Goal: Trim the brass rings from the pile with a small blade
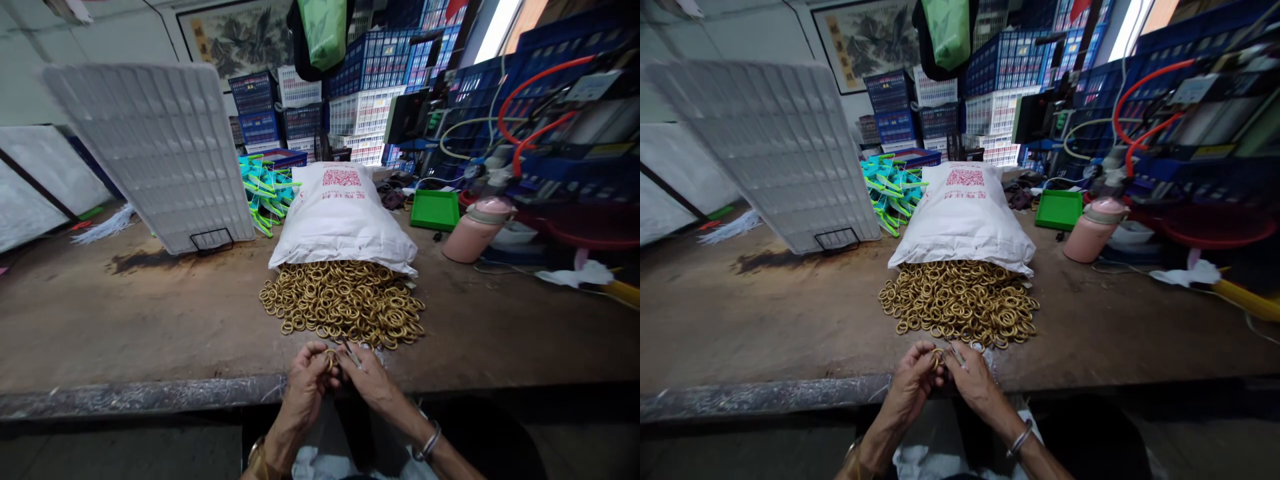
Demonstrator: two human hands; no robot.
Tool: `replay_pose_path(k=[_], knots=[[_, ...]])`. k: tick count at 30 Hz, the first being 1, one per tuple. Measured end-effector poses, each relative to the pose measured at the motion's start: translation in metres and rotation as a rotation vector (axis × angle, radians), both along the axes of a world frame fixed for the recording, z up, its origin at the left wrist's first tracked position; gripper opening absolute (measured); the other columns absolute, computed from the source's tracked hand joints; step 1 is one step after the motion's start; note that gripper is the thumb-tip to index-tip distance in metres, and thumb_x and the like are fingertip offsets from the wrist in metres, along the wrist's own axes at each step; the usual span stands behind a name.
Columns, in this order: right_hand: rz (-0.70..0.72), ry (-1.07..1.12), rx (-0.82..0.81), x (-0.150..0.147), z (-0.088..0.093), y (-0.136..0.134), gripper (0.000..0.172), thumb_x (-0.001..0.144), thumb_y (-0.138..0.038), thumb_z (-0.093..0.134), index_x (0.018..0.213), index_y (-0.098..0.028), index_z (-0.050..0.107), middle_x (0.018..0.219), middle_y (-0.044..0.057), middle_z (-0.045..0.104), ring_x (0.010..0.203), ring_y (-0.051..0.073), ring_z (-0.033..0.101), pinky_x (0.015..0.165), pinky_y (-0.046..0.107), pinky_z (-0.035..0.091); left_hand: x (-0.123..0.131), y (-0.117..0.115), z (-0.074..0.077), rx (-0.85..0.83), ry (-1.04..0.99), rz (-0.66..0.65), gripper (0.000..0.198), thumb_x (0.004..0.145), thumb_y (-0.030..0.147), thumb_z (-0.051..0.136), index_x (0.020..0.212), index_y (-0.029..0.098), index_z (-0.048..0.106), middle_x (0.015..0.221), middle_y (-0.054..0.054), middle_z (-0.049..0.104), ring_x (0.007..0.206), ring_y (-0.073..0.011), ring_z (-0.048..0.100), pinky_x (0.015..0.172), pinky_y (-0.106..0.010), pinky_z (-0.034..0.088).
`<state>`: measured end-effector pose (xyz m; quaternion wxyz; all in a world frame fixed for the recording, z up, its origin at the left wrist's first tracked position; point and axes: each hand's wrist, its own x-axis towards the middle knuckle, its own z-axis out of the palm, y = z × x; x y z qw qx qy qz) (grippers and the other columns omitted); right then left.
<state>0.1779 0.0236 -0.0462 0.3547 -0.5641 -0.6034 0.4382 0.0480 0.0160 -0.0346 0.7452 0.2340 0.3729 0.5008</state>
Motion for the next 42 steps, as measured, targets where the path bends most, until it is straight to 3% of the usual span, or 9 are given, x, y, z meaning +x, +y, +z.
replay_pose_path(k=[7, 14, 19, 26, 35, 42], knots=[[-0.048, -0.096, 0.081, -0.001, 0.008, -0.004, 0.027, 0.079, -0.039, 0.039, 0.064, -0.019, 0.049, 0.059, -0.003, 0.05, 0.058, 0.011, 0.045, 0.056, 0.021, 0.035, 0.003, -0.001, -0.004, 0.05, 0.134, -0.001, 0.033, 0.065, 0.036, 0.067, 0.085, 0.016, 0.05, 0.067, 0.0, 0.058, 0.054, -0.0096, 0.054, 0.049, -0.02, 0.045], [-0.05, -0.014, 0.064, -0.001, 0.016, -0.008, 0.025, 0.08, -0.038, 0.038, 0.073, -0.018, 0.052, 0.065, -0.002, 0.053, 0.062, 0.011, 0.048, 0.059, 0.021, 0.038, 0.002, -0.003, -0.004, 0.102, 0.21, -0.141, 0.029, 0.072, 0.043, 0.056, 0.077, 0.016, 0.046, 0.055, 0.004, 0.051, 0.043, -0.0066, 0.047, 0.043, -0.019, 0.043], [-0.072, 0.026, -0.008, -0.001, 0.017, -0.006, 0.025, 0.077, -0.039, 0.041, 0.065, -0.019, 0.05, 0.053, -0.004, 0.046, 0.052, 0.01, 0.044, 0.052, 0.021, 0.036, 0.004, -0.004, 0.001, 0.174, 0.282, -0.186, 0.026, 0.077, 0.043, 0.049, 0.077, 0.018, 0.043, 0.052, 0.004, 0.052, 0.036, -0.0055, 0.041, 0.037, -0.018, 0.04], [-0.113, 0.08, -0.046, -0.001, 0.017, 0.001, 0.032, 0.071, -0.045, 0.043, 0.051, -0.02, 0.04, 0.046, -0.006, 0.039, 0.046, 0.008, 0.036, 0.047, 0.021, 0.031, 0.006, -0.004, 0.003, 0.345, 0.495, -0.133, 0.021, 0.077, 0.036, 0.051, 0.072, 0.015, 0.05, 0.061, 0.003, 0.053, 0.042, -0.0038, 0.042, 0.041, -0.015, 0.037], [-0.096, 0.166, -0.091, 0.003, 0.004, 0.002, 0.029, 0.073, -0.041, 0.043, 0.053, -0.019, 0.043, 0.045, -0.005, 0.043, 0.044, 0.008, 0.04, 0.046, 0.02, 0.033, 0.008, -0.006, 0.016, 0.18, 0.226, -0.284, 0.025, 0.074, 0.04, 0.054, 0.077, 0.015, 0.048, 0.061, 0.002, 0.052, 0.04, -0.0046, 0.044, 0.04, -0.018, 0.042], [-0.054, 0.19, -0.093, 0.005, -0.001, 0.001, 0.03, 0.074, -0.041, 0.043, 0.055, -0.019, 0.047, 0.045, -0.004, 0.048, 0.045, 0.009, 0.044, 0.047, 0.02, 0.035, 0.008, -0.005, 0.002, 0.171, 0.1, -0.247, 0.028, 0.076, 0.042, 0.052, 0.074, 0.015, 0.048, 0.064, 0.001, 0.053, 0.04, -0.0046, 0.045, 0.039, -0.018, 0.042]])
